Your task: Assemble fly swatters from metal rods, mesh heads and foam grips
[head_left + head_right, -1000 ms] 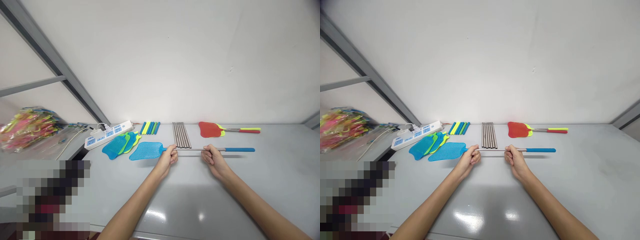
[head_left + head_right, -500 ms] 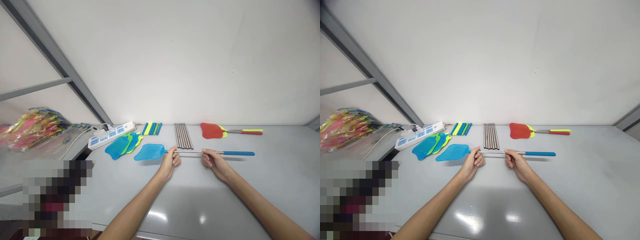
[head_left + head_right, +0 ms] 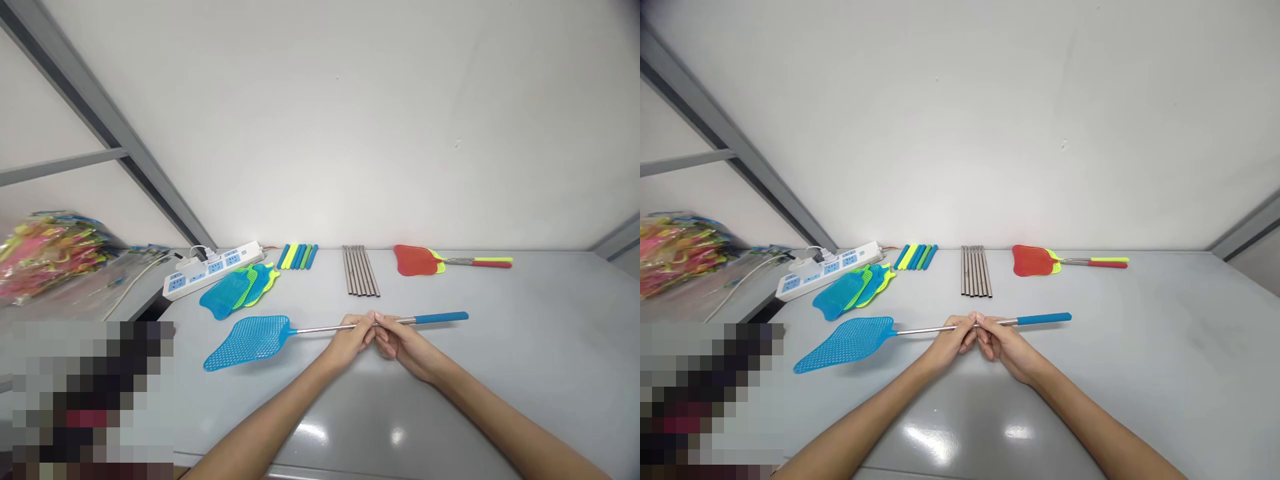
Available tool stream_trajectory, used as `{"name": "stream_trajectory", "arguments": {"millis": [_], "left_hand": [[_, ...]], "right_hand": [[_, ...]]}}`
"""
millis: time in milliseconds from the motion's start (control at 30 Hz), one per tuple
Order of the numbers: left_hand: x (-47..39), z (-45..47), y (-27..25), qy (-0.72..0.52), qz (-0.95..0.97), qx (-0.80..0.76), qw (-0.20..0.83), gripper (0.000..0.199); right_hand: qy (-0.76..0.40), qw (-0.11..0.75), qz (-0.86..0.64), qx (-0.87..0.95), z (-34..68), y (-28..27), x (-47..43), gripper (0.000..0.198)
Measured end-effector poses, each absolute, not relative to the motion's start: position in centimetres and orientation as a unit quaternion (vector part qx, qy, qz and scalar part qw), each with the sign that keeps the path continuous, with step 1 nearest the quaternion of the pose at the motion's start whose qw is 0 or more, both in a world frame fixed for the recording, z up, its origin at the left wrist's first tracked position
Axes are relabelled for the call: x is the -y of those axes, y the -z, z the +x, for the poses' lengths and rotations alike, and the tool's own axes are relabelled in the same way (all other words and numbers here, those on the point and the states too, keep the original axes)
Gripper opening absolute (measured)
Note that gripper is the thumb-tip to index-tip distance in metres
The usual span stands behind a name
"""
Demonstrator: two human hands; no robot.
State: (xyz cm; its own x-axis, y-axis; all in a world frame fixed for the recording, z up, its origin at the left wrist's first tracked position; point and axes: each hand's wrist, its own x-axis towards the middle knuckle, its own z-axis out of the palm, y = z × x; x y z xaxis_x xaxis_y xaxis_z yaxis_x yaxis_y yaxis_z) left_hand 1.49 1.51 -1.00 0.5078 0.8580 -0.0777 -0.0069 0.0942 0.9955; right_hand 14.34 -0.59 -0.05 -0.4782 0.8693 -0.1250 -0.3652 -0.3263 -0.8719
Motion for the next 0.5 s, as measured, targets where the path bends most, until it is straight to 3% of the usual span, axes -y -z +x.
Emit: {"name": "stream_trajectory", "arguments": {"millis": [500], "left_hand": [[-2.09, 1.5, 0.3, -0.304, 0.559, -0.364, 0.68, 0.038]], "right_hand": [[-0.731, 0.439, -0.343, 0.395, 14.43, 0.74, 0.5, 0.036]]}}
